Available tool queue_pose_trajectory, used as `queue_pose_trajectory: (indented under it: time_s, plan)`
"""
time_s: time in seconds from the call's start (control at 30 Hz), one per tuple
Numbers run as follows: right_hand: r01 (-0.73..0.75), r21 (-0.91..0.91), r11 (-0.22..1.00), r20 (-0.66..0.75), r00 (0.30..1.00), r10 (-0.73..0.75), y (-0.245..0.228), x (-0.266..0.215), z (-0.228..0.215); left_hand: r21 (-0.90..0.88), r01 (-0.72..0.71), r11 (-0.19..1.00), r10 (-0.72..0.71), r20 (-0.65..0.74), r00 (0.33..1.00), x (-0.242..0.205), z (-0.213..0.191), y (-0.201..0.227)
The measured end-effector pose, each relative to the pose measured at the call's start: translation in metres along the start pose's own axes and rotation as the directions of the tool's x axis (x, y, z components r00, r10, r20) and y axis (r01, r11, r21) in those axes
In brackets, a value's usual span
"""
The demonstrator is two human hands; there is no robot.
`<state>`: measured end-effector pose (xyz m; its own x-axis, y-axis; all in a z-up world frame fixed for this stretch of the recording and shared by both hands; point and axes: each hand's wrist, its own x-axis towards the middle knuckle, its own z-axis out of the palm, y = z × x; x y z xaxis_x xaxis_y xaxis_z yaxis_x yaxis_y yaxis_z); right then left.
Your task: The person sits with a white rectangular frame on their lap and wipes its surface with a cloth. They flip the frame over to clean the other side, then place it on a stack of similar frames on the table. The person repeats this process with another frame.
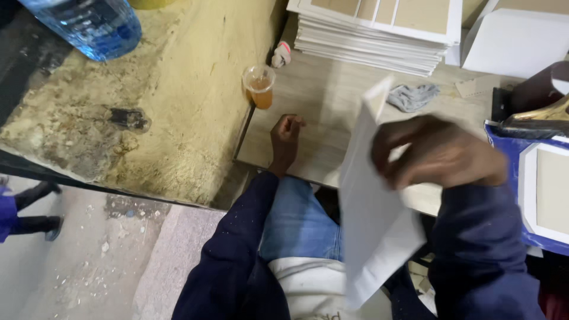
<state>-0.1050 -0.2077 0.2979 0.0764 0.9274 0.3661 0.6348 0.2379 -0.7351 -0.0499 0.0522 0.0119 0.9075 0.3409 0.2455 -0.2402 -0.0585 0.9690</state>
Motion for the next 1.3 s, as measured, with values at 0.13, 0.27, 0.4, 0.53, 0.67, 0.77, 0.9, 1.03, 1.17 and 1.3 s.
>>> queue_pose_trajectory:
  time_s: [0.13, 0.27, 0.4, 0.53, 0.67, 0.77, 0.9, 1.03, 1.17, 1.3]
  plan:
    - [0.066, 0.017, 0.998, -0.754, 0.657, -0.031, 0.010, -0.073, -0.034, -0.301, 0.003, 0.954, 0.050, 0.168, 0.984, 0.019, 0.013, 0.038]
    - [0.036, 0.252, 0.967, -0.951, 0.195, 0.240, 0.076, -0.100, 0.004, -0.465, 0.437, 0.770, -0.191, 0.485, 0.853, 0.054, 0.006, 0.051]
    - [0.068, 0.492, 0.868, -0.870, 0.018, 0.492, 0.178, -0.145, 0.090, -0.451, 0.308, 0.837, 0.007, 0.572, 0.820, 0.029, -0.006, 0.031]
    - [-0.201, 0.585, 0.786, -0.809, -0.086, 0.581, 0.223, -0.173, 0.134, -0.037, 0.125, 0.991, -0.093, 0.474, 0.876, -0.006, -0.005, 0.009]
    - [-0.250, 0.550, 0.797, -0.835, -0.139, 0.533, 0.232, -0.179, 0.127, -0.082, 0.146, 0.986, -0.096, 0.436, 0.895, -0.016, -0.005, -0.004]
    - [-0.452, 0.395, 0.800, -0.912, -0.089, 0.400, 0.217, -0.158, 0.116, -0.010, 0.131, 0.991, -0.120, 0.343, 0.931, -0.022, -0.004, -0.012]
    - [-0.527, 0.299, 0.795, -0.945, -0.049, 0.323, 0.199, -0.143, 0.116, 0.035, 0.145, 0.989, -0.149, 0.277, 0.949, -0.019, -0.002, -0.002]
    - [-0.086, 0.567, 0.819, -0.824, -0.053, 0.565, 0.225, -0.182, 0.121, 0.008, 0.100, 0.995, -0.098, 0.282, 0.954, -0.008, 0.003, 0.002]
    - [0.084, 0.664, 0.743, -0.745, -0.021, 0.667, 0.226, -0.196, 0.126, -0.008, 0.090, 0.996, -0.084, 0.289, 0.954, -0.013, 0.006, 0.003]
    - [-0.124, 0.625, 0.771, -0.778, -0.180, 0.602, 0.222, -0.186, 0.123, 0.001, 0.149, 0.989, -0.142, 0.314, 0.939, -0.017, 0.013, 0.025]
